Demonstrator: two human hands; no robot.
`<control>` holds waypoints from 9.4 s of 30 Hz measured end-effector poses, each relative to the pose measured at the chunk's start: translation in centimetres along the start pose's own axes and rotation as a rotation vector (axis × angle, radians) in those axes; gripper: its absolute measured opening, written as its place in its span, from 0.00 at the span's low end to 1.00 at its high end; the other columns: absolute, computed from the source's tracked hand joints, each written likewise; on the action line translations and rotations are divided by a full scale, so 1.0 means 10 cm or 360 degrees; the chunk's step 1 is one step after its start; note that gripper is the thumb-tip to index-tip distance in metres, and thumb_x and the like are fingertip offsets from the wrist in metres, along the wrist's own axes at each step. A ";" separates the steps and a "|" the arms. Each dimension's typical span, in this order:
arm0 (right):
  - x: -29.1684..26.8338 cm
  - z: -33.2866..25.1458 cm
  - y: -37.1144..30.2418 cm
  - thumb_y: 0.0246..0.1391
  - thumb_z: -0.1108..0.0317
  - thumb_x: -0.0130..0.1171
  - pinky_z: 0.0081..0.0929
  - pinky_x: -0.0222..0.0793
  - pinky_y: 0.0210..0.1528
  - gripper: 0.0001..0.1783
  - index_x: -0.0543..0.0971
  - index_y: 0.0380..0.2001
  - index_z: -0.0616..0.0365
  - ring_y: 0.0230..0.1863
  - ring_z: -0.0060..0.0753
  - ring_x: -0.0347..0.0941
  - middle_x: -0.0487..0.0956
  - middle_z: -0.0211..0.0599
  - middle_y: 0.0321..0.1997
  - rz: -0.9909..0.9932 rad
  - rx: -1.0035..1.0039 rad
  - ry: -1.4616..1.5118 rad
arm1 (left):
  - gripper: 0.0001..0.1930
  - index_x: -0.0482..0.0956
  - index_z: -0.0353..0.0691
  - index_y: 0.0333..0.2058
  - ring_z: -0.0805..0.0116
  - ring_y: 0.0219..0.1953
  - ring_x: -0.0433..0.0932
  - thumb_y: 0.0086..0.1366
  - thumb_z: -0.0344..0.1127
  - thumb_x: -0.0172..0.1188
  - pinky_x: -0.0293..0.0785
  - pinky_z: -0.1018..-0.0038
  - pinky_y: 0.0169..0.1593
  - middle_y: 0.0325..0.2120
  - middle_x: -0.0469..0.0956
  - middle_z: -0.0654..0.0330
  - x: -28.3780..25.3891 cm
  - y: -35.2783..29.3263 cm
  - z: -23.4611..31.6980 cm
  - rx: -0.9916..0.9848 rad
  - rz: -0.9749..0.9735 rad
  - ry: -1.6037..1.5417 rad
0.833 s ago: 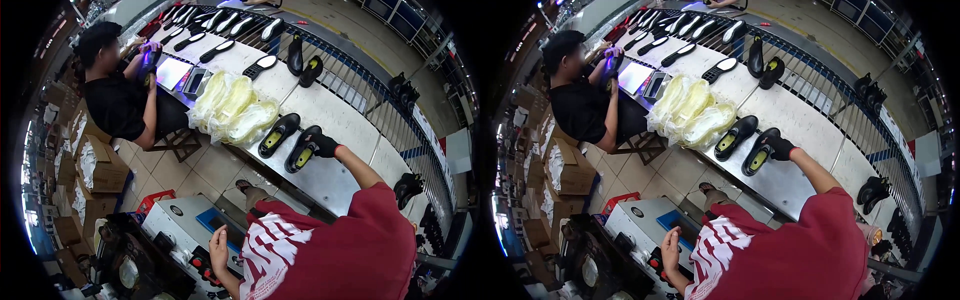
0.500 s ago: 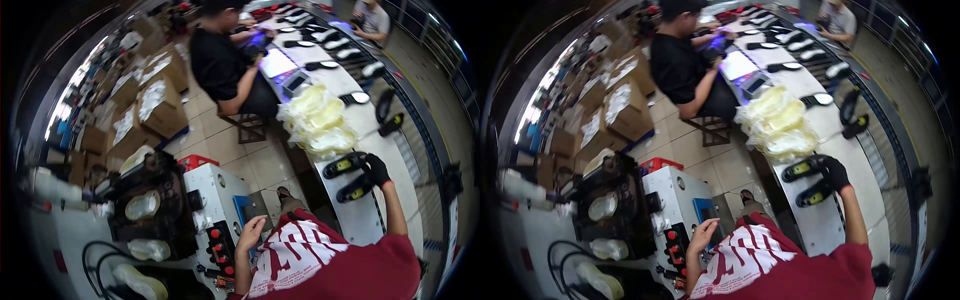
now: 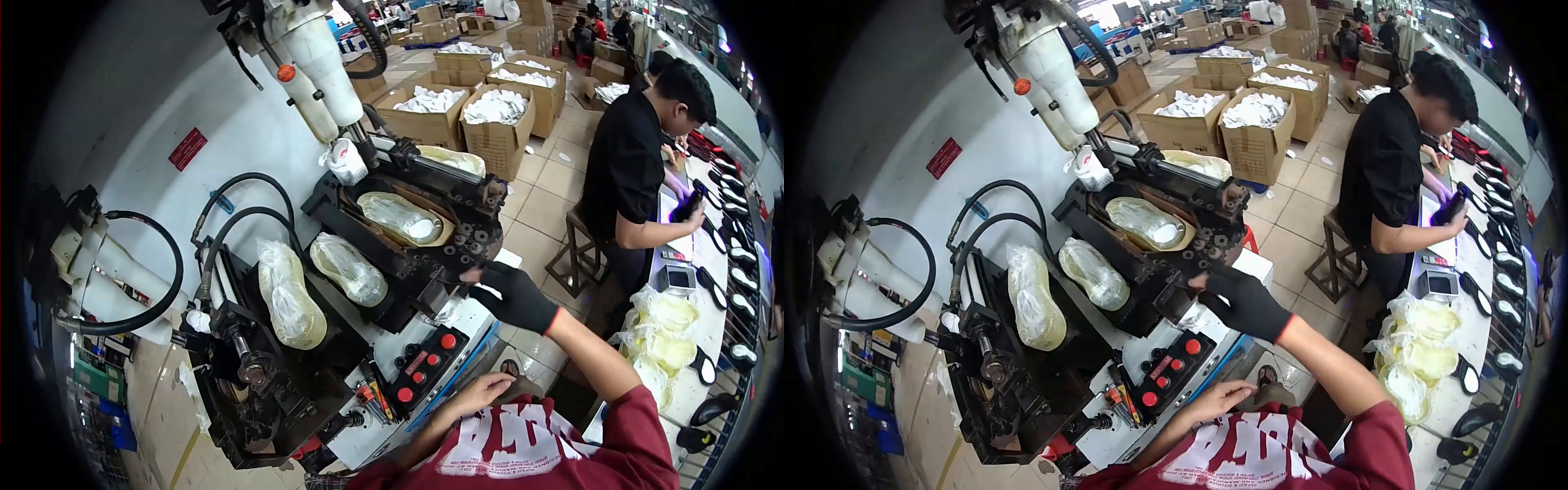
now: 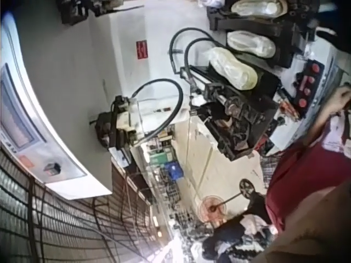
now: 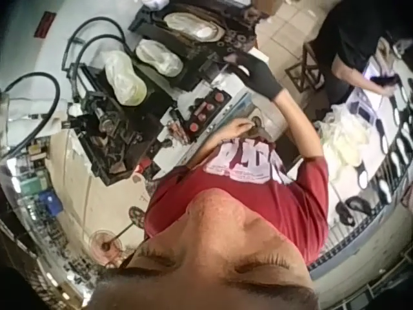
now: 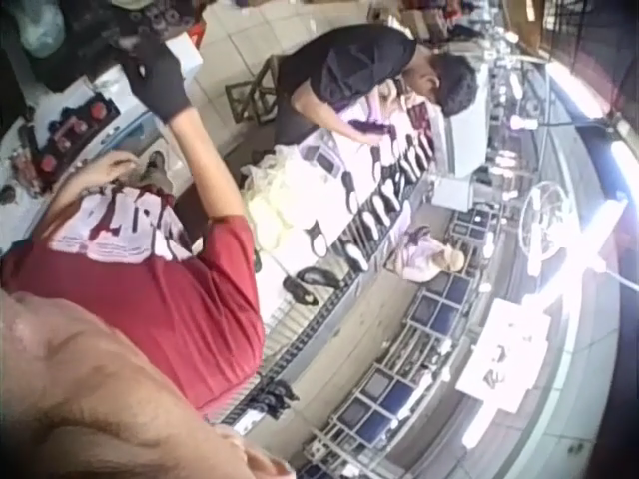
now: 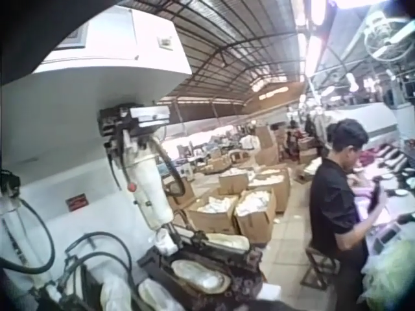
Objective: The recorder is operating a machine to last or shape shoes in a factory environment.
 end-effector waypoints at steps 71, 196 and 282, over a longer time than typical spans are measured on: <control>0.75 -1.01 2.02 0.63 0.63 0.63 0.26 0.74 0.48 0.15 0.81 0.48 0.61 0.44 0.25 0.80 0.85 0.38 0.43 -0.1410 0.0031 0.0962 | 0.19 0.71 0.31 0.43 0.67 0.51 0.77 0.57 0.24 0.72 0.81 0.71 0.53 0.57 0.69 0.52 -0.24 -2.30 1.79 0.0382 0.1814 -0.0925; 0.44 -4.03 -3.42 0.59 0.61 0.66 0.25 0.75 0.41 0.15 0.80 0.42 0.62 0.36 0.23 0.76 0.83 0.35 0.35 0.1610 0.1078 0.0439 | 0.48 0.65 0.29 0.61 0.59 0.53 0.75 0.47 0.51 0.75 0.73 0.68 0.57 0.54 0.74 0.52 1.32 -1.87 0.99 0.0203 -0.0552 -0.0398; 2.90 -2.80 -7.64 0.55 0.78 0.46 0.32 0.73 0.46 0.16 0.82 0.42 0.65 0.41 0.39 0.80 0.84 0.46 0.41 0.3990 0.2672 -0.0481 | 0.27 0.73 0.38 0.59 0.45 0.61 0.70 0.60 0.33 0.65 0.64 0.58 0.66 0.58 0.72 0.45 4.40 0.56 1.10 0.1512 -0.0925 0.0774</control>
Point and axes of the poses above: each hand's wrist, its own y-axis towards the middle knuckle, its own x-axis out of the palm, z = x × y, the point moved 1 cm from there along y, towards the middle knuckle
